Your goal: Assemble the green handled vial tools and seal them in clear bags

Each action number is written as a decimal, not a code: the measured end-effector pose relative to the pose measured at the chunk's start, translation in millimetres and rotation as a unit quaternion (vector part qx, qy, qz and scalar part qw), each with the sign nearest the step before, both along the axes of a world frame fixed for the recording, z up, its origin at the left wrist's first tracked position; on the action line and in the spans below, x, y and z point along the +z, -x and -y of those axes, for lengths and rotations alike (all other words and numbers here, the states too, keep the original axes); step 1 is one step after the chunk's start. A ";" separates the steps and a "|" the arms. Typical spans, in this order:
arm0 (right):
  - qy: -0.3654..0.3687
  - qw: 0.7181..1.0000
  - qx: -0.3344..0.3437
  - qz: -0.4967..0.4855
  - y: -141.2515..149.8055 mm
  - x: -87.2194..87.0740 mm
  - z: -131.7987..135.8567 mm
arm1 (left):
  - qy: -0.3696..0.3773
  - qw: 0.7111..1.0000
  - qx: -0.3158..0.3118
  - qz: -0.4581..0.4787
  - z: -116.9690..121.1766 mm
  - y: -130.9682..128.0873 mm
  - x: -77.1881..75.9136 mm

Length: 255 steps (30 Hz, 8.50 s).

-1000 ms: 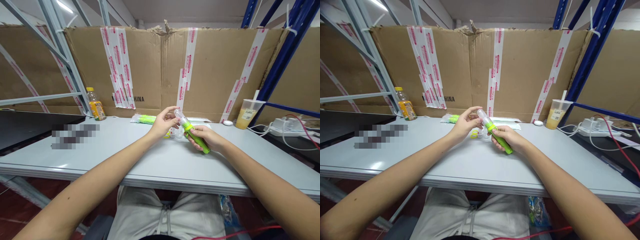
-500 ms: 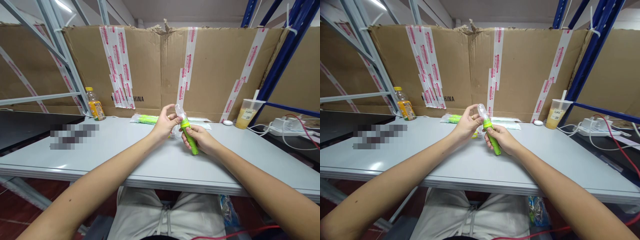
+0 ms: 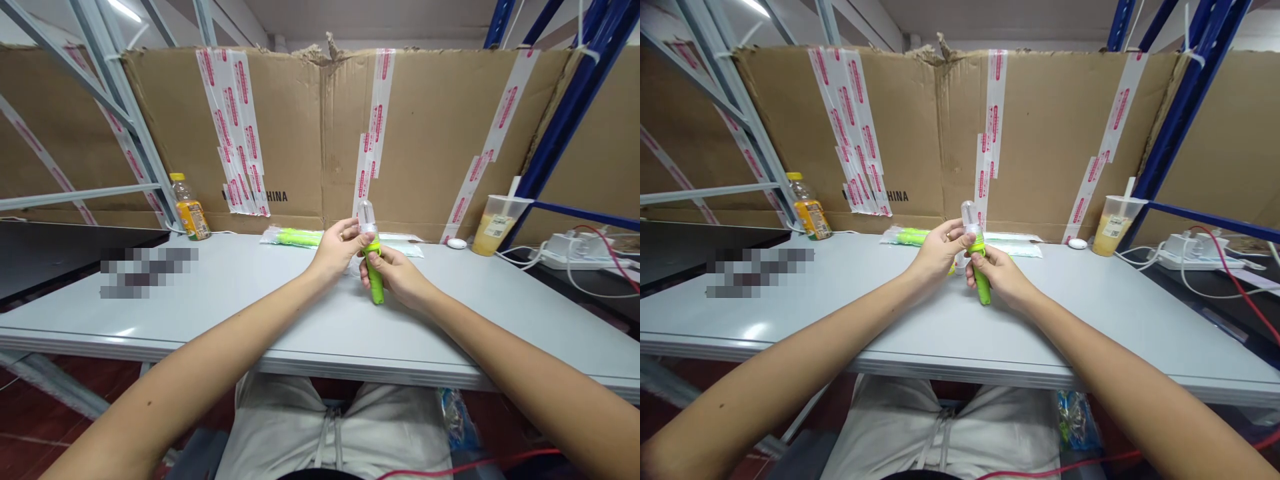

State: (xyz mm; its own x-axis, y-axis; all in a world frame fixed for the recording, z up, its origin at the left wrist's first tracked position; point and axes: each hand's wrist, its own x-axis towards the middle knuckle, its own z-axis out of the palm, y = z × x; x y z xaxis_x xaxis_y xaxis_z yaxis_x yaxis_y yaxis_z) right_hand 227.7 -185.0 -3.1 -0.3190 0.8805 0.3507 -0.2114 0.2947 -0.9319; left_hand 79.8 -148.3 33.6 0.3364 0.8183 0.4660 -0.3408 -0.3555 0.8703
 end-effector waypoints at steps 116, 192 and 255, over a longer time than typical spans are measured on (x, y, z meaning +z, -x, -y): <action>-0.034 0.992 -0.119 -0.032 19.0 2.5 0.7 | 0.053 0.998 -0.022 -0.005 -4.6 -1.0 1.7; -0.132 0.675 -0.272 0.673 -157.4 -10.1 -101.3 | 0.152 0.974 0.014 0.169 -38.5 44.6 24.6; -0.351 0.687 -0.347 0.533 -113.5 38.6 -43.5 | 0.012 0.969 0.198 0.146 -66.7 65.5 20.6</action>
State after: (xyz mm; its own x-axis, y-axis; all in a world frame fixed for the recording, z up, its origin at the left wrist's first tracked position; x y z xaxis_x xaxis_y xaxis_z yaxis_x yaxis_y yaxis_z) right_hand 341.2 -141.5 35.6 -0.3127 0.6833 0.6598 0.9002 0.4349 -0.0238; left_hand 14.3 -81.5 54.2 -0.1492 0.8680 0.4736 -0.4145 -0.4897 0.7670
